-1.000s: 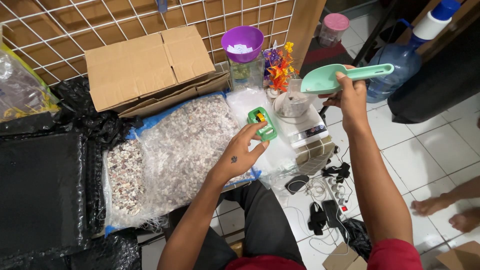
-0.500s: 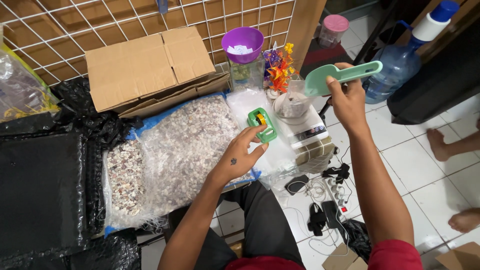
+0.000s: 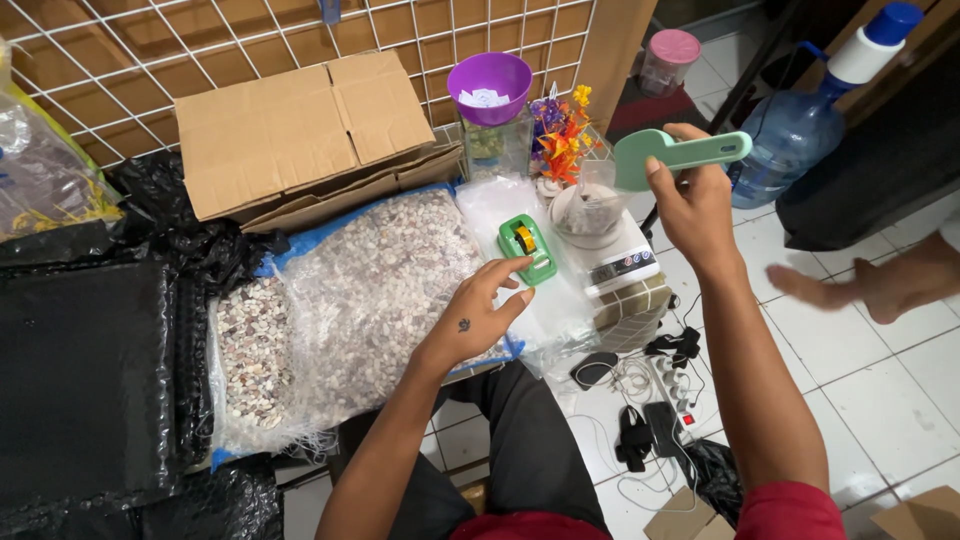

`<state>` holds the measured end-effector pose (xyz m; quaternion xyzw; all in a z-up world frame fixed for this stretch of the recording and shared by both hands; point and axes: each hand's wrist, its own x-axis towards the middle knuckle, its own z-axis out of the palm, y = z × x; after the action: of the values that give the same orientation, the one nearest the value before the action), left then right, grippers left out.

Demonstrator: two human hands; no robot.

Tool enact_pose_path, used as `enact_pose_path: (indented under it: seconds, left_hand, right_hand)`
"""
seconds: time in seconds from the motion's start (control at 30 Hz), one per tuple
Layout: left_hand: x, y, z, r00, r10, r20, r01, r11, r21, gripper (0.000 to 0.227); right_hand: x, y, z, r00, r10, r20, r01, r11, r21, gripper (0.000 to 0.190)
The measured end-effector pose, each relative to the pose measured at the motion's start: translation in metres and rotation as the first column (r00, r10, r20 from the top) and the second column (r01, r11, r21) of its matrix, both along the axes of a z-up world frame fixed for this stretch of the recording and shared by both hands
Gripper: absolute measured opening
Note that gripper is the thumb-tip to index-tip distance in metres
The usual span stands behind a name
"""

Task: The person scoops small white stones from a large bag into a small plastic bag using a green scoop. They place the small bag on a digital scale, then fold a cardboard box and line it with a black plastic bag. Finally, they place the weighed bag of stones into the lined box.

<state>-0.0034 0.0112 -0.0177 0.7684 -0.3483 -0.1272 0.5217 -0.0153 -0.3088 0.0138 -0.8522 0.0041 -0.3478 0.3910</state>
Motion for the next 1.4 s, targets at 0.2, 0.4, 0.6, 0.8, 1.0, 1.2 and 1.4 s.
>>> enact_pose_path:
  seconds: [0.2, 0.4, 0.6, 0.8, 1.0, 1.2, 1.4]
  left_hand:
    - [0.0, 0.005, -0.001, 1.0, 0.001, 0.0, -0.001, 1.0, -0.007, 0.044]
    - [-0.002, 0.011, 0.0, 0.999, 0.006, -0.038, -0.006, 1.0, -0.004, 0.042]
    - [-0.001, 0.02, 0.001, 0.999, 0.028, -0.016, -0.029, 1.0, -0.009, 0.04]
    - [0.001, 0.038, -0.002, 0.997, 0.07, -0.011, -0.071, 0.997, -0.014, 0.039]
    - [-0.003, 0.068, -0.008, 0.988, 0.157, 0.001, -0.157, 0.987, -0.01, 0.039]
    - [-0.023, 0.125, -0.015, 0.942, 0.331, -0.06, -0.332, 0.943, -0.007, 0.039]
    - [-0.054, 0.192, 0.0, 0.826, 0.56, -0.067, -0.564, 0.822, -0.085, 0.037]
  right_hand:
    - [-0.006, 0.011, 0.013, 0.999, 0.004, 0.035, 0.0, 0.995, -0.105, 0.041]
    - [-0.017, 0.03, 0.042, 0.992, 0.128, -0.002, -0.122, 0.938, -0.324, 0.045]
    - [-0.017, 0.033, 0.046, 0.976, 0.213, 0.039, -0.196, 0.946, -0.257, 0.045]
    - [-0.015, 0.043, 0.028, 0.947, 0.253, 0.199, -0.248, 0.968, -0.048, 0.044]
    - [0.0, 0.091, -0.022, 0.914, 0.393, 0.101, -0.404, 0.866, 0.296, 0.044]
    - [0.008, 0.189, -0.026, 0.846, 0.523, -0.102, -0.497, 0.843, 0.203, 0.061]
    - [0.01, 0.295, -0.035, 0.658, 0.708, -0.258, -0.72, 0.691, 0.06, 0.067]
